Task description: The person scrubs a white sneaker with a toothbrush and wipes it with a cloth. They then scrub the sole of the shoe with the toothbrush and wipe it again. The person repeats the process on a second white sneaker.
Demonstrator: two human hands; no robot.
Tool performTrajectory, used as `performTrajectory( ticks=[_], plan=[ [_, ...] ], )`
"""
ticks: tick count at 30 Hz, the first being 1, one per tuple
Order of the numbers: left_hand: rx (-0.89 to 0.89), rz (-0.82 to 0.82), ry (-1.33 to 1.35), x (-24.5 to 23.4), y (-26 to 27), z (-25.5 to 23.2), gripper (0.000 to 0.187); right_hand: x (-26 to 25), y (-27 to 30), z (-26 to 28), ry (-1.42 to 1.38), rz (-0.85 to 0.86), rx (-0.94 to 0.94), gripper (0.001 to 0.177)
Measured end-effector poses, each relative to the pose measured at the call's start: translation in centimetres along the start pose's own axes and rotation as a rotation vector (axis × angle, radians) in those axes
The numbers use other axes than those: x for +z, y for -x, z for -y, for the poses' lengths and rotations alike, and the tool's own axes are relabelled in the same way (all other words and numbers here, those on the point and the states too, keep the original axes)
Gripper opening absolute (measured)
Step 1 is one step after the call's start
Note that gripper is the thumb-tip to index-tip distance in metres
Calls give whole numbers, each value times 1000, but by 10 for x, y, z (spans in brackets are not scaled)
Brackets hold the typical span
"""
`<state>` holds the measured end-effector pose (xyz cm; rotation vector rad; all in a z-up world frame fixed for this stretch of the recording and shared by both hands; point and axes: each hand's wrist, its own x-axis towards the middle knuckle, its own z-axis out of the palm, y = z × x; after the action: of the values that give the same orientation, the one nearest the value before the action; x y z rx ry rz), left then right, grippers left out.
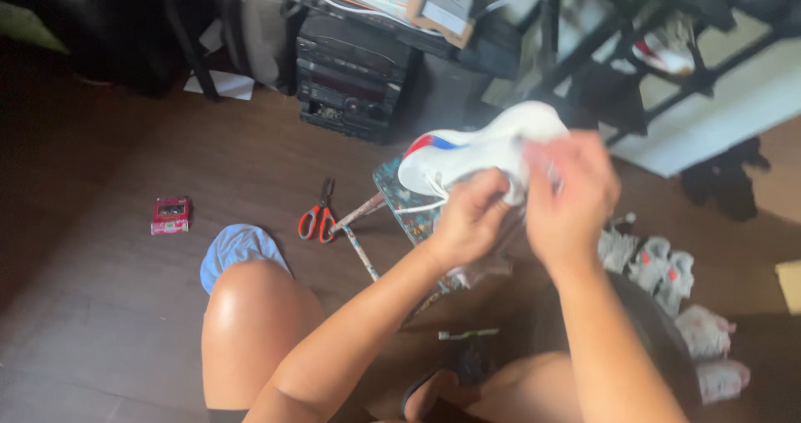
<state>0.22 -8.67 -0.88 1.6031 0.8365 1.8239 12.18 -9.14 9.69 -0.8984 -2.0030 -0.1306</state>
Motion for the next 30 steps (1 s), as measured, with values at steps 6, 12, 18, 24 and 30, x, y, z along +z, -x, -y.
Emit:
performTrajectory(
  ticks=[6,12,18,24,30],
  plan=[
    [34,12,79,12,-6,2,18,0,6,-23,134,14,-66,6],
    [18,-48,79,11,-16,-2,15,3,-1,-40,158,13,-96,14],
    [-59,-118,120,12,-23,12,14,6,-18,-62,83,82,-72,16],
    [-59,-216,908,-3,-111,91,15,36,-69,-72,187,145,-363,10],
    [-260,-199,1108,-55,-131,94,8,73,-95,-55,26,161,-365,20]
  ],
)
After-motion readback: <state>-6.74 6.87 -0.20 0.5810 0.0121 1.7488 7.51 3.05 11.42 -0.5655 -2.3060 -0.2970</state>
